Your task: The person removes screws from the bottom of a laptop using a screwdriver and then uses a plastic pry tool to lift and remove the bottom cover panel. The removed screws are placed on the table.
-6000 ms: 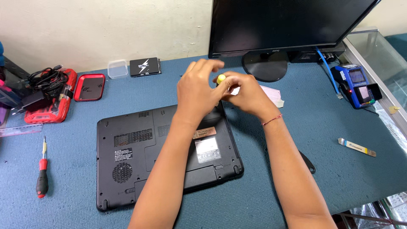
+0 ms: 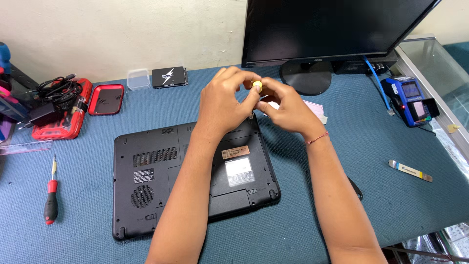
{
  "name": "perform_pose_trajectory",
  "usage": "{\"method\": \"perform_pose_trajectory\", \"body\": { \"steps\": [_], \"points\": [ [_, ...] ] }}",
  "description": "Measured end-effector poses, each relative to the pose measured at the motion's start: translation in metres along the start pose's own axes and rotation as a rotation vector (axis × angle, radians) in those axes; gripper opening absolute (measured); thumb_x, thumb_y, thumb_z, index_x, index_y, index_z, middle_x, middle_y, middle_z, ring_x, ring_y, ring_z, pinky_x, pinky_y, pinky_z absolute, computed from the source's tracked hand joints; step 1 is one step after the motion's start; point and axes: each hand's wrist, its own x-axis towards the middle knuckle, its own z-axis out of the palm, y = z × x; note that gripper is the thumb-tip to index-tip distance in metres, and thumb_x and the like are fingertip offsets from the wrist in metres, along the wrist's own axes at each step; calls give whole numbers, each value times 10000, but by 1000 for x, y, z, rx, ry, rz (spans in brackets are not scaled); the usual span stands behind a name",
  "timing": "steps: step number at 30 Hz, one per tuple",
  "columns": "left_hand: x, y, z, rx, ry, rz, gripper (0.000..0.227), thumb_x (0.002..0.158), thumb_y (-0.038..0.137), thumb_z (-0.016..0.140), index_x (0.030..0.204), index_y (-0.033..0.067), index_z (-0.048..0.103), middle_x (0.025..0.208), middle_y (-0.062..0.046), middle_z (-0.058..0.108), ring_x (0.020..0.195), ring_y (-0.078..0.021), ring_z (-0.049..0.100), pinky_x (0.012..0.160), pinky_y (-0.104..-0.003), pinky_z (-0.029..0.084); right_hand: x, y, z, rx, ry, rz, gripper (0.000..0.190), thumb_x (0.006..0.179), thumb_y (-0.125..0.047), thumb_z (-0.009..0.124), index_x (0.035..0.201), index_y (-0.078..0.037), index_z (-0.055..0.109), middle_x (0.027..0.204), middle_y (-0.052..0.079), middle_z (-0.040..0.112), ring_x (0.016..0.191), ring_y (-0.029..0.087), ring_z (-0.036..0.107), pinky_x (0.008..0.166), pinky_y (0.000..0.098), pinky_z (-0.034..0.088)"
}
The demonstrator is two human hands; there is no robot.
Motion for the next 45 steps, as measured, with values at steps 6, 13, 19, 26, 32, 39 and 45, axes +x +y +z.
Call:
{"method": "perform_pose_trajectory", "body": {
  "steps": [6,13,19,26,32,39,45],
  "points": [
    [4,-8,3,-124,59,50,130,981,207,697,1094,155,734,905,-40,702,805,-239,664,695,-350,570,-19,-33,-25,-133,90,12,493,912,-26,753,1380,-69,605,1120,177,736,1035,290,703,944,403,579],
    [4,1,8,-201,42,49,136,1025,211,676,1126,130,716,934,-59,725,810,-246,684,698,-352,575,-95,-37,-61,-343,251,157,439,890,-28,754,1319,-55,670,1053,173,753,1018,276,714,946,416,577],
    [-8,36,41,-449,-79,-44,172,1076,254,590,1175,134,664,1007,-85,744,857,-274,735,724,-377,600,-187,4,-68,-490,309,460,399,880,-96,794,1271,-83,718,1016,150,779,949,276,728,880,388,585],
    [-40,77,94,-544,-393,-197,175,1077,214,546,1221,149,471,990,-99,760,861,-272,737,661,-352,604,-253,7,-61,-719,221,627,462,874,-302,810,1276,-99,708,1081,134,722,1019,322,688,943,450,536],
    [-54,75,116,-525,-467,-279,276,1069,102,504,1326,80,407,1074,-185,730,894,-325,743,623,-402,654,-276,50,-46,-623,446,618,468,846,-224,817,1302,-180,723,1033,18,660,941,212,636,939,372,509],
    [-59,45,117,131,-670,-121,309,1061,163,540,1355,71,542,983,-151,722,778,-335,756,569,-459,612,-283,94,-45,-439,734,578,397,783,-57,719,1168,-135,781,681,0,633,668,126,588,698,284,523],
    [-49,2,162,376,-892,-1,400,1095,374,481,1325,66,593,1073,-182,722,978,-340,745,779,-482,612,-280,94,-46,-499,791,413,320,790,-67,787,1109,-69,762,759,72,656,788,202,649,763,350,555]
  ]
}}
